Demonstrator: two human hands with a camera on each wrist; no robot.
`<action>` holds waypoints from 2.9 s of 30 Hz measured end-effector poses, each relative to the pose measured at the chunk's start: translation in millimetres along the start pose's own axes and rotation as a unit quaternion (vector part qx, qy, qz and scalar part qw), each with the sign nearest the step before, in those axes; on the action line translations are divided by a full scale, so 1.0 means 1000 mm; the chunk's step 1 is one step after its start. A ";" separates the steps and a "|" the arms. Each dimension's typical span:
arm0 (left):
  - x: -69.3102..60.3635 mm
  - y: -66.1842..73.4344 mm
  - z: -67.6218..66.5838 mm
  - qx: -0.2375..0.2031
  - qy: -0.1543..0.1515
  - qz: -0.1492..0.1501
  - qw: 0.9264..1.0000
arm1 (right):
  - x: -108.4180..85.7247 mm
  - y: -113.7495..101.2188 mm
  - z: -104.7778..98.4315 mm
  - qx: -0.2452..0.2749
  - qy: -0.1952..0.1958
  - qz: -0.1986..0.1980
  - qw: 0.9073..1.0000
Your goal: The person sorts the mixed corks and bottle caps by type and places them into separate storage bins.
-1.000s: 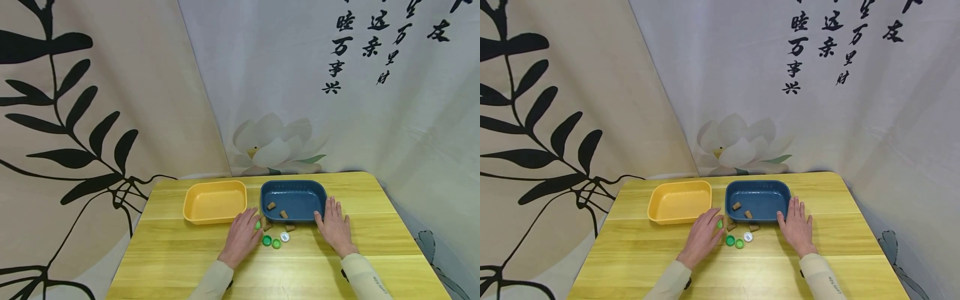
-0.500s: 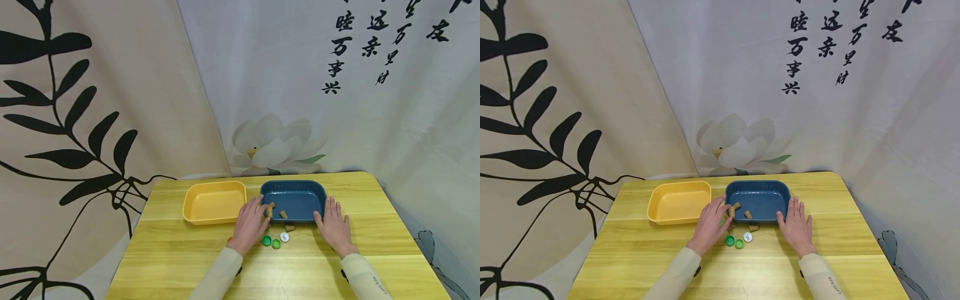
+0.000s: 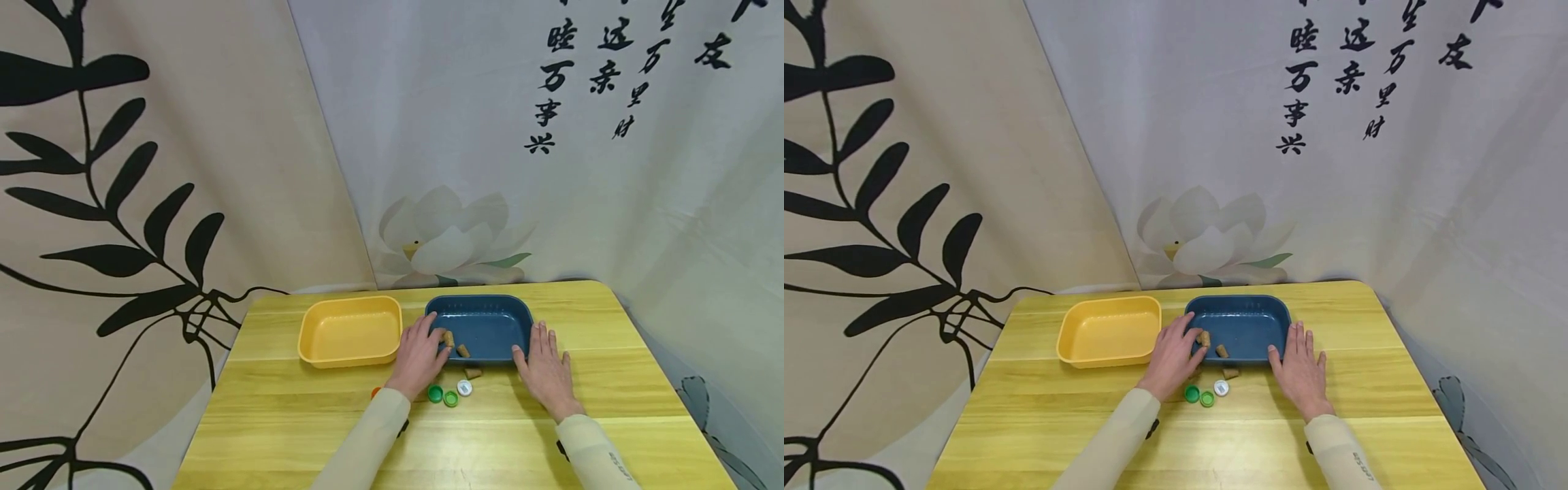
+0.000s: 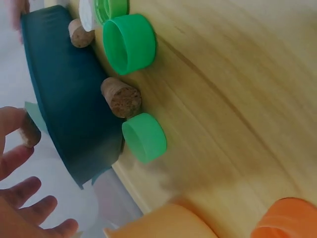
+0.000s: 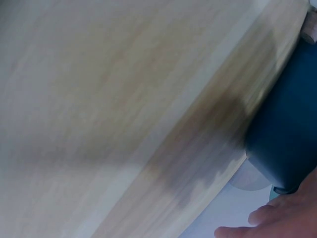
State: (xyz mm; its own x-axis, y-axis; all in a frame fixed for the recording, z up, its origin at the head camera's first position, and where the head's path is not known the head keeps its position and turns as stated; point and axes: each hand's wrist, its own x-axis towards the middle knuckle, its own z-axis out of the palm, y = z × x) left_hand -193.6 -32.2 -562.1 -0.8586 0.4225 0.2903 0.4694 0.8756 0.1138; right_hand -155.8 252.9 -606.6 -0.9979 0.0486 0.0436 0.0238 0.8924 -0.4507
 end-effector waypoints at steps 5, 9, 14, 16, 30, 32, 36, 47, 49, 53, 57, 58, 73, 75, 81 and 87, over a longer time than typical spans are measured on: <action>0.009 0.001 0.004 0.013 -0.026 -0.011 0.999 | -0.001 -0.001 0.000 0.002 0.000 -0.001 1.000; 0.014 0.002 0.007 0.020 -0.041 -0.024 0.999 | -0.001 -0.001 -0.001 0.001 -0.003 -0.001 1.000; 0.016 0.004 0.012 0.025 -0.055 -0.041 0.997 | -0.001 -0.001 -0.001 0.001 -0.003 -0.001 1.000; 0.016 0.004 0.013 0.022 -0.059 -0.050 0.997 | -0.001 -0.001 -0.001 0.002 -0.003 -0.001 1.000; -0.001 -0.013 0.005 -0.049 -0.037 -0.045 0.997 | 0.000 -0.002 -0.001 0.004 -0.007 0.001 1.000; -0.005 -0.018 0.001 -0.056 -0.020 -0.045 0.997 | 0.000 -0.002 -0.002 0.002 -0.010 0.001 1.000; -0.016 -0.032 -0.007 -0.070 0.007 -0.053 0.996 | 0.000 -0.002 -0.003 0.001 -0.014 0.001 1.000; -0.053 -0.069 -0.019 -0.094 0.053 -0.088 0.990 | -0.001 -0.002 -0.004 0.004 -0.014 -0.002 1.000; -0.060 -0.075 -0.020 -0.092 0.054 -0.096 0.990 | -0.001 -0.002 -0.003 0.005 -0.014 -0.002 1.000; -0.074 -0.090 -0.023 -0.095 0.058 -0.116 0.987 | -0.001 -0.001 -0.002 0.008 -0.012 -0.003 1.000; -0.090 -0.110 -0.022 -0.090 0.072 -0.134 0.984 | -0.001 -0.002 -0.002 0.007 -0.008 -0.005 1.000; -0.094 -0.115 -0.022 -0.088 0.078 -0.138 0.983 | -0.001 -0.002 -0.002 0.007 -0.007 -0.005 1.000; -0.111 -0.178 -0.031 -0.112 0.023 -0.314 0.942 | -0.001 0.001 -0.002 0.008 -0.004 -0.003 1.000; -0.112 -0.185 -0.030 -0.111 0.011 -0.336 0.935 | -0.001 0.001 -0.001 0.008 -0.004 -0.003 1.000; -0.117 -0.198 -0.027 -0.131 -0.035 -0.369 0.919 | -0.001 -0.002 -0.002 0.008 -0.004 -0.003 1.000; -0.118 -0.201 -0.024 -0.147 -0.047 -0.369 0.917 | -0.001 -0.002 -0.005 0.013 -0.005 -0.007 1.000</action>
State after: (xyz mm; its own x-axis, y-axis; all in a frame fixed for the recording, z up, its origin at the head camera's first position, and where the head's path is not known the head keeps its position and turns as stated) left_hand -181.5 -263.2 -596.8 -0.9722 -0.2289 -0.0500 -0.2226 0.8356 0.5023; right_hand -154.4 253.1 -601.6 -0.9986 0.0314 0.0415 0.0080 0.8807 -0.4736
